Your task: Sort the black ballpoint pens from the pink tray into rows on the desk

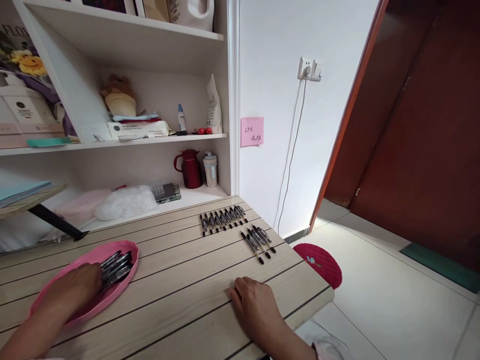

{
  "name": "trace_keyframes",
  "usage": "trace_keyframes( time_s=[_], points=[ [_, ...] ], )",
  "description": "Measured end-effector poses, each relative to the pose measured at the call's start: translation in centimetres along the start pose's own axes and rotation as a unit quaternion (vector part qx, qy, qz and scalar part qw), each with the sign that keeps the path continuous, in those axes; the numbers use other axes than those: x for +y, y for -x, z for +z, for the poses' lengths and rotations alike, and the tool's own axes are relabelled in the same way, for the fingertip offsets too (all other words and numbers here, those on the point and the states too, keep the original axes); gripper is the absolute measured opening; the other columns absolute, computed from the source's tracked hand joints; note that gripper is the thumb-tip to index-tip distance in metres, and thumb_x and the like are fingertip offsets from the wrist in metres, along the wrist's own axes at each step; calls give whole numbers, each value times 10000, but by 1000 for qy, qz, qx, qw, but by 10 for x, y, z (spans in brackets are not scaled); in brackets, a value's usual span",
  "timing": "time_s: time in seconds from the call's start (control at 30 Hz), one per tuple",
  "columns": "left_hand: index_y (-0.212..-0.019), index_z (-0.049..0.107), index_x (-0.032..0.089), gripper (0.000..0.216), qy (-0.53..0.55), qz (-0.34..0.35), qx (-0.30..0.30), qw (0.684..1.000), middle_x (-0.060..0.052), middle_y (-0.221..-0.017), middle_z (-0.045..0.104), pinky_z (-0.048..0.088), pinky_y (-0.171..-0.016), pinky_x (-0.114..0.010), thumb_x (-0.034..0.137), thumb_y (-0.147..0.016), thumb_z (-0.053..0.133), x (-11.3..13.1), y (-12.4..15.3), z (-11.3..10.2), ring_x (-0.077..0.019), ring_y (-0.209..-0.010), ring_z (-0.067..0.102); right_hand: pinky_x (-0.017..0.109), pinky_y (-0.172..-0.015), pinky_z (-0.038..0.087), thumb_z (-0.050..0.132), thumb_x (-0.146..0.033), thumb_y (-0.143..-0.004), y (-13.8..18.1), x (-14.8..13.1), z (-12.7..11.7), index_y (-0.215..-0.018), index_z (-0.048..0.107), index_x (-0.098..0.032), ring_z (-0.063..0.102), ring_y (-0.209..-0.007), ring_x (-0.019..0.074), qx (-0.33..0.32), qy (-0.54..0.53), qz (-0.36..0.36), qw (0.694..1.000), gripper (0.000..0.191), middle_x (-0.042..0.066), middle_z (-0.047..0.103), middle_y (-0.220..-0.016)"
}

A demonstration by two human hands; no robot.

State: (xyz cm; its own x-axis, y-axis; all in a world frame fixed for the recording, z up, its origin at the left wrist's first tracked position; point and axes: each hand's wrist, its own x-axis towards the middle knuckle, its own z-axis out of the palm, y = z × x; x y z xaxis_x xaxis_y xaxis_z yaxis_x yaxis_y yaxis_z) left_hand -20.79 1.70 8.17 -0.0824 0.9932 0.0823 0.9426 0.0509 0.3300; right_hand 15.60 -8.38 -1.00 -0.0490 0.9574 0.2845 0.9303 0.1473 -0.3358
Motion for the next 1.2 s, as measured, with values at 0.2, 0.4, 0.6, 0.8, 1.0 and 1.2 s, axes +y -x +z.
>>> trace_keyframes(
  time_s=[0.2, 0.4, 0.6, 0.8, 1.0, 1.2],
  points=[
    [-777, 539, 201, 176, 137, 30, 57, 988, -6, -689, 582, 333, -557, -245, 340, -670, 551, 73, 32, -2, -187, -633, 542, 247, -523, 249, 405, -282, -830, -7, -2, -6, -607, 532, -181, 518, -584, 125, -16, -104, 16, 994, 276, 19, 601, -627],
    [-914, 499, 173, 331, 607, -30, -189, 771, 14, -733, 541, 446, -558, -250, 268, -635, 651, 163, 68, 76, -112, -580, 562, 219, -517, 336, 504, -437, -742, -54, -23, -23, -744, 526, -174, 491, -576, 113, -60, -523, 63, 848, 264, -9, 556, -635],
    [-808, 475, 174, 204, 637, -44, -156, 754, 52, -635, 484, 336, -403, -156, 200, -658, 610, 184, 66, 118, -47, -462, 460, 208, -471, 325, 634, -480, -602, -91, -33, -5, -690, 483, -173, 456, -508, 91, -1, -643, 127, 756, 353, -46, 493, -570],
    [-743, 469, 179, 157, 569, -26, -149, 808, 85, -500, 410, 211, -332, -142, 302, -694, 555, 180, 59, 139, -38, -370, 343, 207, -440, 266, 636, -409, -619, -94, -29, 25, -544, 389, -188, 335, -449, 66, 29, -623, 113, 774, 340, -77, 377, -466],
    [-775, 493, 162, 177, 586, -33, -179, 790, 40, -568, 525, 145, -337, -145, 295, -678, 558, 181, 63, 138, -21, -360, 331, 204, -425, 251, 619, -393, -638, -93, -27, 26, -534, 374, -191, 303, -443, 62, 32, -619, 126, 775, 334, -82, 338, -465],
    [-839, 532, 150, 199, 598, -21, -200, 776, 17, -606, 567, 138, -343, -145, 280, -690, 555, 179, 61, 138, -22, -367, 341, 200, -395, 267, 592, -427, -665, -90, -30, 21, -543, 370, -197, 363, -423, 73, 43, -626, 154, 764, 342, -66, 396, -459]
  ],
)
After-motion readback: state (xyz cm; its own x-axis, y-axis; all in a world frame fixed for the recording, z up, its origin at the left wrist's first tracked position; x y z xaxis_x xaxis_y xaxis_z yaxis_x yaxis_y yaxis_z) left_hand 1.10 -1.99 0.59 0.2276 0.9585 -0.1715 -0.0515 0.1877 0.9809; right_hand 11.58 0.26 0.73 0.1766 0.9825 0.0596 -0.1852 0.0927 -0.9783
